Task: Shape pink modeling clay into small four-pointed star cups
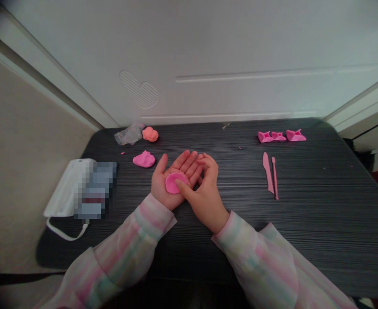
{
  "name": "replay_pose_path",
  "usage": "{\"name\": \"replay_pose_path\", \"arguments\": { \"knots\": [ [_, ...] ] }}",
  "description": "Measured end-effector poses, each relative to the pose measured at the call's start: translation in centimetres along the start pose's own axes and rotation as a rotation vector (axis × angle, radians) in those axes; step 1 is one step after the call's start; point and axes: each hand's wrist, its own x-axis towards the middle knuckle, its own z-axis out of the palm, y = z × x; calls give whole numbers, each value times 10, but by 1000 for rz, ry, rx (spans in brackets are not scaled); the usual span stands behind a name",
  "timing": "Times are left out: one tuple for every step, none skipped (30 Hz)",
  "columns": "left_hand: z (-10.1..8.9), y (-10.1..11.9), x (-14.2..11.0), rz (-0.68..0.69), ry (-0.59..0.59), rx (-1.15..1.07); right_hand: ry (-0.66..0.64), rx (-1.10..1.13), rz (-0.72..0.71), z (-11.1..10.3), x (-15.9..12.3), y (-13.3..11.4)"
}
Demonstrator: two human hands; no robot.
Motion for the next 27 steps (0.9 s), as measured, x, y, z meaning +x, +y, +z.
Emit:
{"name": "replay_pose_path", "arguments": {
  "knots": [
    [1, 1, 0, 12, -5, -5, 2, 110, 38, 2, -1, 0],
    [3, 2, 0, 24, -16, -6, -9, 222, 89, 4, -2, 1],
    [4, 2, 0, 35, -28, -4, -29, 319, 143, 7, -3, 1],
    [5, 2, 1, 42, -40, 2, -52, 396, 195, 10, -4, 0],
    [6, 2, 1, 47, -49, 11, -74, 458, 240, 13, -5, -1],
    [7, 1, 2, 52, -54, 20, -94, 511, 281, 16, -5, -2],
    [8, 1, 2, 57, -56, 30, -119, 560, 321, 18, -6, -4],
    [8, 0, 2, 65, -59, 38, -145, 607, 358, 20, -6, -5],
    [9, 0, 3, 71, -60, 46, -168, 649, 390, 21, -6, -7],
    [9, 0, 3, 77, -60, 56, -182, 684, 416, 22, -6, -8],
    [9, 1, 3, 80, -59, 66, -188, 708, 433, 22, -6, -9],
    [9, 1, 3, 79, -59, 76, -191, 724, 445, 22, -6, -9],
    [9, 2, 3, 77, -60, 85, -189, 735, 451, 22, -6, -8],
    [9, 2, 3, 75, -63, 90, -185, 742, 455, 22, -5, -7],
    [9, 2, 3, 73, -68, 94, -182, 746, 459, 22, -5, -6],
    [9, 2, 3, 72, -73, 95, -179, 747, 463, 22, -5, -5],
    [9, 2, 3, 71, -78, 96, -177, 744, 466, 22, -6, -5],
    [9, 2, 3, 73, -83, 96, -174, 739, 468, 22, -6, -4],
    [9, 2, 3, 74, -89, 94, -172, 730, 470, 22, -6, -4],
    [9, 2, 3, 74, -94, 92, -172, 721, 471, 22, -6, -4],
    [9, 2, 3, 72, -94, 88, -173, 710, 470, 22, -7, -4],
    [9, 2, 3, 67, -91, 85, -174, 702, 465, 22, -7, -5],
    [9, 2, 3, 61, -85, 83, -172, 696, 460, 22, -7, -5],
    [8, 2, 3, 53, -81, 83, -171, 693, 453, 22, -7, -6],
    [8, 2, 3, 44, -81, 83, -167, 692, 445, 22, -7, -6],
    [8, 2, 3, 35, -88, 82, -161, 689, 438, 21, -7, -5],
    [8, 2, 3, 29, -98, 80, -154, 680, 432, 20, -7, -5]
  ]
}}
